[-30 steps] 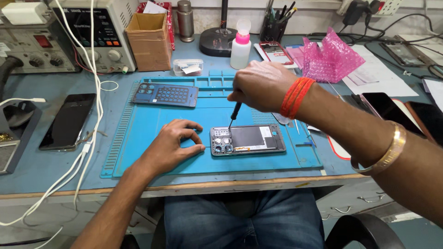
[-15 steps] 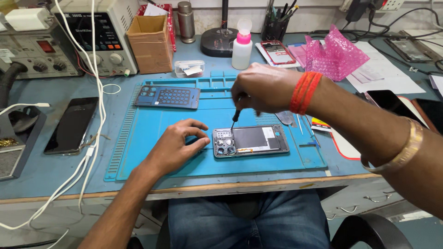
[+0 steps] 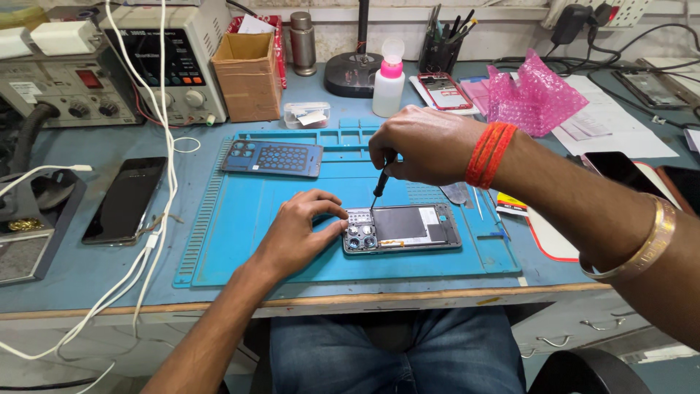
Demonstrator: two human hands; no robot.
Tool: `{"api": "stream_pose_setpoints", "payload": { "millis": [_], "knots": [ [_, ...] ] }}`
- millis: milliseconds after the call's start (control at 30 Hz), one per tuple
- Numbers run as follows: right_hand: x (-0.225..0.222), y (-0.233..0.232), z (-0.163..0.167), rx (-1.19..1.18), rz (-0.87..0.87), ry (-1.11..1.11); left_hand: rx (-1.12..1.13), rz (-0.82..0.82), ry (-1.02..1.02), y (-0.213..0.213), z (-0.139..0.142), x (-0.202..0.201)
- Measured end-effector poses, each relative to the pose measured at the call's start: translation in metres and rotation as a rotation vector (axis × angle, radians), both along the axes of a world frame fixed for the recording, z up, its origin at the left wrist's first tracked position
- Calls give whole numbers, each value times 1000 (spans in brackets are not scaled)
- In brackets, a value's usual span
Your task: The person holds a smartphone and pries along its back edge with a thin blade, then removes the back cover and sets it aside. They use a screwdriver to unscrew and work on the exposed internal components of the phone on a blue repair mat.
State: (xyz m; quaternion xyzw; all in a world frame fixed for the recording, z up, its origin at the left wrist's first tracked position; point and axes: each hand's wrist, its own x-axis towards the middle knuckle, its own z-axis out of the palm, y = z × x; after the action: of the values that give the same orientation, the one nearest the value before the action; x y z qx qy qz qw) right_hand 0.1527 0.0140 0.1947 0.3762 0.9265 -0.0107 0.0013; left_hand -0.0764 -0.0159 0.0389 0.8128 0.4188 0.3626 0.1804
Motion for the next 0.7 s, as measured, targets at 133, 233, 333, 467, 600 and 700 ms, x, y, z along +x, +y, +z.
{"api": "stream_pose_setpoints", "payload": {
  "millis": [133, 233, 333, 467, 600, 700],
  "knots": [
    [2, 0, 1, 15, 15, 33, 2, 6, 6, -1, 1, 1],
    [1, -4, 3, 16, 53, 90, 29, 34, -4, -3, 4, 2],
    [-3, -9, 1, 10, 97, 125, 5, 65, 2, -5, 5, 3],
    [-5, -9, -2, 29, 66, 109, 26, 61, 41, -7, 6, 3],
    [14, -2, -3, 83, -14, 179, 43, 14, 45, -6, 6, 7],
    [34, 3, -11, 131, -8, 333, 76, -20, 90, 2, 7, 16]
  ]
}}
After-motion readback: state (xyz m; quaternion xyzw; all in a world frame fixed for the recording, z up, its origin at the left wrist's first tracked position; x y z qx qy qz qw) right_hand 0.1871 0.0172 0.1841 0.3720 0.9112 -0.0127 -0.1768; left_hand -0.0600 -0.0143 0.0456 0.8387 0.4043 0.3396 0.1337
